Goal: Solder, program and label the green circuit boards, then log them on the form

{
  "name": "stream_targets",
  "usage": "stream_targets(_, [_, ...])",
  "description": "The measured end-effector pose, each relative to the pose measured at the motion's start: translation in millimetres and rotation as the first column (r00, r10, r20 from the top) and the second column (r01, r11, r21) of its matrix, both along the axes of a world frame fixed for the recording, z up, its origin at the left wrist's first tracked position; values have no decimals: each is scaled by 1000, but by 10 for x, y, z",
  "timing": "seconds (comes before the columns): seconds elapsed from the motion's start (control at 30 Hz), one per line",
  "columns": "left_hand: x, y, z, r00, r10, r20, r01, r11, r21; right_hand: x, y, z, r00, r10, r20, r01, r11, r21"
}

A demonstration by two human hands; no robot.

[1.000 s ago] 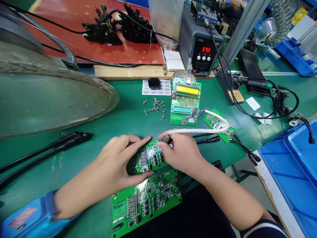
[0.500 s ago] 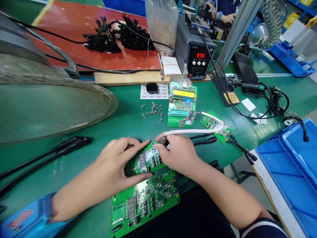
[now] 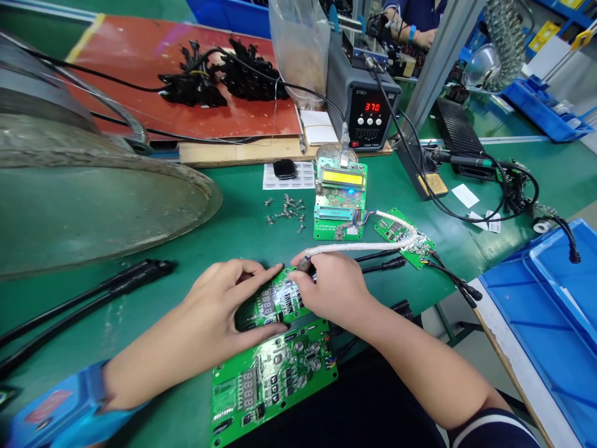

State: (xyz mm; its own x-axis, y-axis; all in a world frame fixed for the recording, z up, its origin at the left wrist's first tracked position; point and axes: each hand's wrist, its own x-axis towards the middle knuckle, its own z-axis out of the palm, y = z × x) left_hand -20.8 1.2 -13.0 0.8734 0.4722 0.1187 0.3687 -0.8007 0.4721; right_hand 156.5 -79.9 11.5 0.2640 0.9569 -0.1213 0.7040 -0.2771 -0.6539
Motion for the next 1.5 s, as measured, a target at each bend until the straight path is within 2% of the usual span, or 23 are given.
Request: stream_targets(1.5, [-18, 0, -65, 998, -43, 35, 39, 994, 104, 2, 7, -12, 999, -17, -30, 17, 1000, 1])
